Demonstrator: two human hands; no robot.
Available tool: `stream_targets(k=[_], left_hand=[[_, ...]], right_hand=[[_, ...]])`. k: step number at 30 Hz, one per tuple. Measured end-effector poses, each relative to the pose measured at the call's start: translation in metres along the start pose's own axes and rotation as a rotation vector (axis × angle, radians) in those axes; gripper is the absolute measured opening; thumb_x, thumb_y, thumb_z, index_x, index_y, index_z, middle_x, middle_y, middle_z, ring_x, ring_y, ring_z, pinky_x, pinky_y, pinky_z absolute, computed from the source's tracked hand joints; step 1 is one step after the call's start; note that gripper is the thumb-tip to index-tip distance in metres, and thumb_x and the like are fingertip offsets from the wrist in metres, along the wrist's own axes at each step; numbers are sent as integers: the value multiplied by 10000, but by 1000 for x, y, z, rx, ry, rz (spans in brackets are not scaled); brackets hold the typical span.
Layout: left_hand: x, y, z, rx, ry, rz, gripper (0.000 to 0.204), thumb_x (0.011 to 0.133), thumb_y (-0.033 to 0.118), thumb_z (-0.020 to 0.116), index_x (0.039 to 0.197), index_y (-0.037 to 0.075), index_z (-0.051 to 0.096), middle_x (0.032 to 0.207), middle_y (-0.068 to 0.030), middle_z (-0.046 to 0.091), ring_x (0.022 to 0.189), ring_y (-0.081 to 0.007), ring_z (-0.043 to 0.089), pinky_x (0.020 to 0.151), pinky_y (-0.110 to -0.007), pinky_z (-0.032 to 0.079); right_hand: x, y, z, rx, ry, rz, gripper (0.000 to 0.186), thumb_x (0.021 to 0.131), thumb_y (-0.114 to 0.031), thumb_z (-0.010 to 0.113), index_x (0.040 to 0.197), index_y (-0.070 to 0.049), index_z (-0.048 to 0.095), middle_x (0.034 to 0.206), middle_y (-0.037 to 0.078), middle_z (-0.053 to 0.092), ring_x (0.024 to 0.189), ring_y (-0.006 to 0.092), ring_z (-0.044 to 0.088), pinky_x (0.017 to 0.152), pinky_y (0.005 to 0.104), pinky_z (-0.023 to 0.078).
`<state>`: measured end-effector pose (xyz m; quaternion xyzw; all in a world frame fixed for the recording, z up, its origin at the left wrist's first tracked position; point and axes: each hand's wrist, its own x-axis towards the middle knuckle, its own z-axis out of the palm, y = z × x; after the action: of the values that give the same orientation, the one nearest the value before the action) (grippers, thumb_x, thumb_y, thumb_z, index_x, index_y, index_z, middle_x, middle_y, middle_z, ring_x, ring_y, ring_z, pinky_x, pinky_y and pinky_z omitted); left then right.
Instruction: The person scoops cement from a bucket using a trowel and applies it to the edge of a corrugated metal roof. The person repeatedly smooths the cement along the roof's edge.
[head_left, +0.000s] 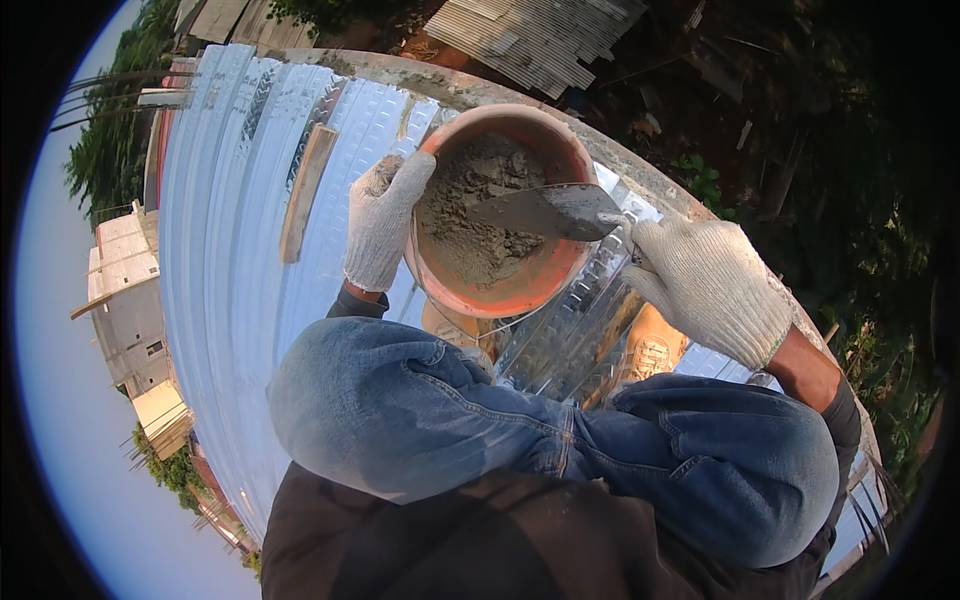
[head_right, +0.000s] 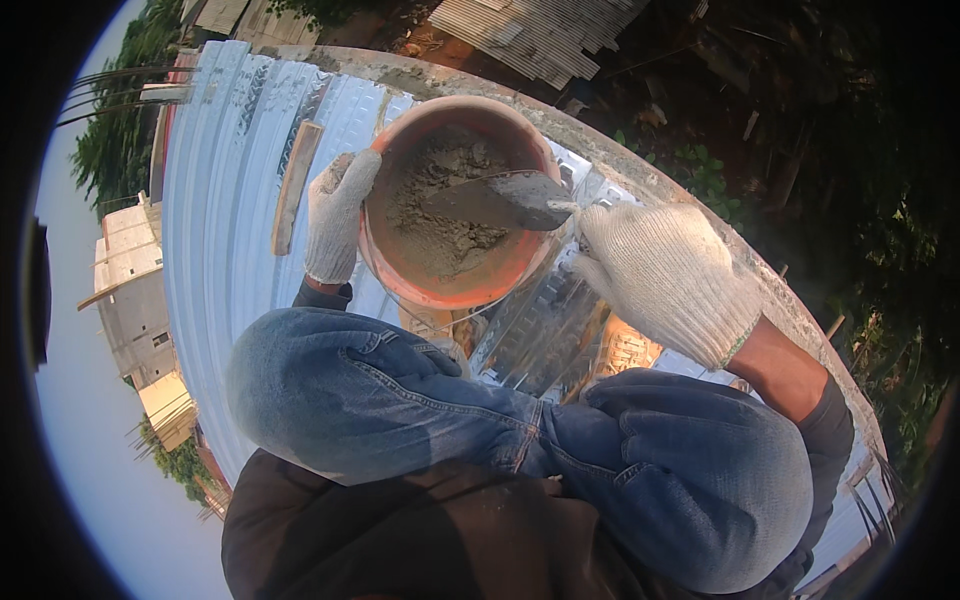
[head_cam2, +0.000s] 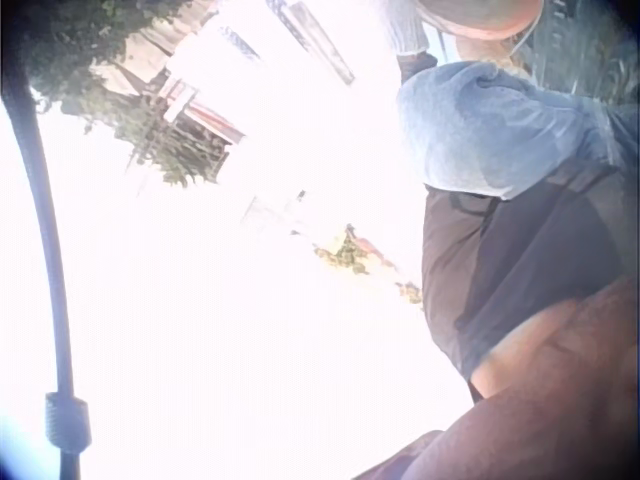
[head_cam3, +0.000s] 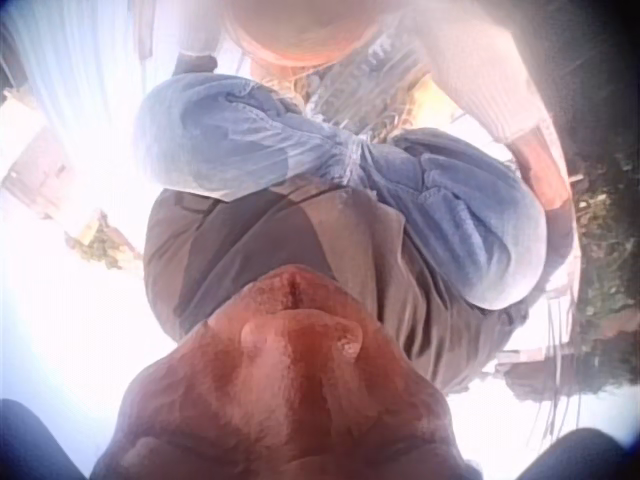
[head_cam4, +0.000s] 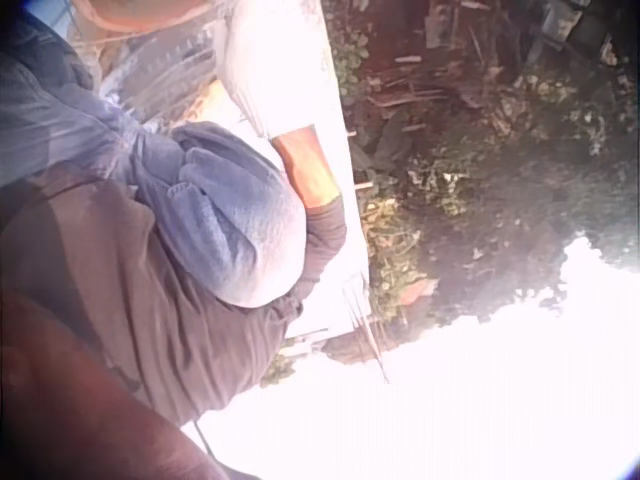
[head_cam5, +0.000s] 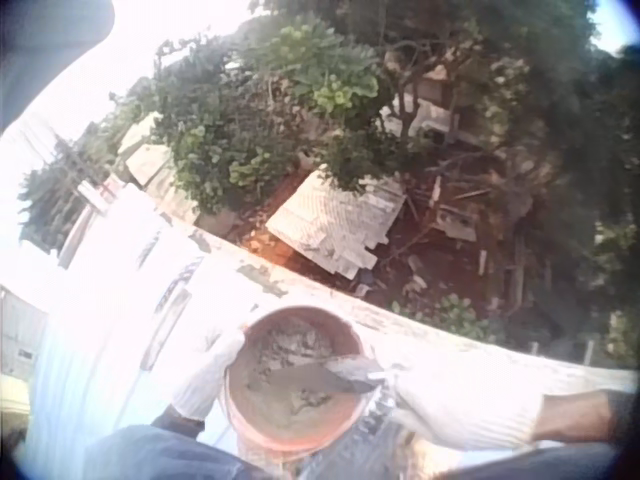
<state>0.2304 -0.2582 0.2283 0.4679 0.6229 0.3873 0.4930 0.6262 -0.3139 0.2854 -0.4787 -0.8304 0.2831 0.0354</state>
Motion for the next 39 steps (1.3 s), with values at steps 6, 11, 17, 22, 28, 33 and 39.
stream_targets(k=[6,11,17,22,28,33,39], left_hand=[[-7,14,38,109,79,105,347,1071,342,854,931,37,763,817,49,649,775,-47,554,658,-270,459],[-6,18,50,103,129,93,359,1066,344,859,960,12,774,837,42,672,787,-56,567,670,-278,476],[0,31,58,44,116,44,311,1059,317,873,1026,15,808,887,36,714,812,-61,615,705,-265,507],[29,5,14,-83,65,-7,229,1095,269,838,1148,47,818,1004,10,747,880,-66,655,763,-267,544],[45,-74,-83,145,207,-92,341,1150,351,737,1151,18,807,1059,-3,747,961,-93,664,848,-305,557],[49,-128,-95,163,253,-157,452,1153,428,682,1163,-12,784,1076,-17,724,989,-105,630,893,-325,533],[56,-129,-95,241,254,-158,459,1150,427,674,1193,-18,779,1094,-26,727,985,-115,638,894,-329,535]], right_hand=[[22,-23,55,-146,-304,76,273,1078,-298,732,1175,-44,702,899,182,779,814,393,804,741,495,654],[25,-29,52,106,-309,0,332,1063,-285,711,1139,33,773,971,225,802,878,377,837,815,505,677],[13,-5,40,524,-432,73,426,1114,-385,701,1229,11,807,1062,263,809,987,394,809,932,506,630],[-6,15,38,674,-379,55,516,1136,-491,706,1256,-1,813,1103,228,820,974,362,780,918,483,613],[-15,38,14,714,-179,364,543,1108,-543,745,1214,-13,803,956,156,762,861,258,722,838,427,598],[-22,90,6,508,153,526,387,1088,-394,763,1204,-25,782,853,33,684,738,113,647,683,315,541],[-5,125,45,111,485,501,319,1074,-324,773,1173,-26,717,907,208,734,784,401,735,761,457,573]])
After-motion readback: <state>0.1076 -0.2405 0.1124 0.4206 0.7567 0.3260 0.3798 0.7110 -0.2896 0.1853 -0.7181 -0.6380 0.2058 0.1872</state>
